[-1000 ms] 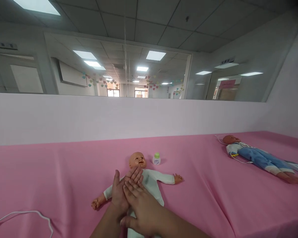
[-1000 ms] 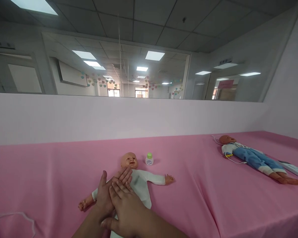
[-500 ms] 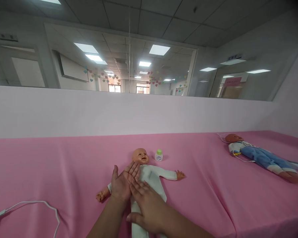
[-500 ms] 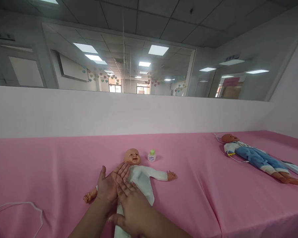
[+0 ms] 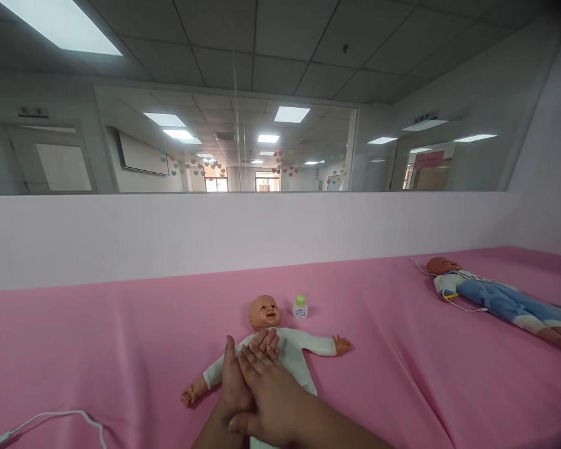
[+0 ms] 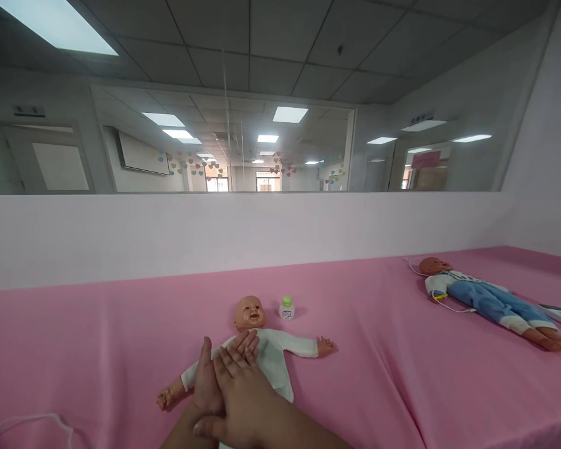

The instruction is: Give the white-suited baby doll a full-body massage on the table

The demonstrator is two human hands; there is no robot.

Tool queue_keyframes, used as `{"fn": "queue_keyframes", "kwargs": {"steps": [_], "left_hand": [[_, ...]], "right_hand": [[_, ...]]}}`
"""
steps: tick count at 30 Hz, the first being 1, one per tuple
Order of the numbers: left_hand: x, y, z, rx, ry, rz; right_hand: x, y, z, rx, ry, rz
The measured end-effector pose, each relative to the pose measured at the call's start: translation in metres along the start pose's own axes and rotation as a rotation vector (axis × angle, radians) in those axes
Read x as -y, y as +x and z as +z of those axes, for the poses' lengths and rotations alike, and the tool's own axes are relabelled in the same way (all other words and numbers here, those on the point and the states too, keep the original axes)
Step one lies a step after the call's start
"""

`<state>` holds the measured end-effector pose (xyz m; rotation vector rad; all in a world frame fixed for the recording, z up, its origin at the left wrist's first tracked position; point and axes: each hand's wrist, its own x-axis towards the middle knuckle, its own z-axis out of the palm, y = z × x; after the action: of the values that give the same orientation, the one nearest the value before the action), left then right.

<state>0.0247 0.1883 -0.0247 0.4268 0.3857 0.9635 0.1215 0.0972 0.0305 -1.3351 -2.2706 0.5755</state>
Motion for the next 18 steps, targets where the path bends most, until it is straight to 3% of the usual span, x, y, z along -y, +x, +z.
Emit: {"fn": "queue_keyframes", "kwargs": {"steps": [3, 6, 8, 10, 14, 18], "left_hand": [[0.002, 0.006, -0.014, 0.078, -0.044, 0.009], [-0.001, 0.014, -0.038, 0.309, -0.132, -0.028], [-0.004, 0.021, -0.051, 0.371, -0.129, -0.037], [-0.007, 0.028, -0.058, 0.394, -0.124, -0.046], [-0.010, 0.034, -0.062, 0.416, -0.160, -0.065], [-0.011, 0.035, -0.067, 0.430, -0.167, -0.077]], "right_hand": [[-0.009, -0.001, -0.011, 0.016, -0.092, 0.012], [-0.022, -0.012, -0.020, 0.024, -0.169, -0.010], [-0.036, -0.017, -0.014, 0.016, -0.201, -0.035], [-0.056, -0.016, 0.003, -0.014, -0.282, -0.079], [-0.099, -0.005, 0.060, -0.152, -0.469, -0.114], [-0.122, 0.003, 0.101, -0.222, -0.583, -0.173]]}}
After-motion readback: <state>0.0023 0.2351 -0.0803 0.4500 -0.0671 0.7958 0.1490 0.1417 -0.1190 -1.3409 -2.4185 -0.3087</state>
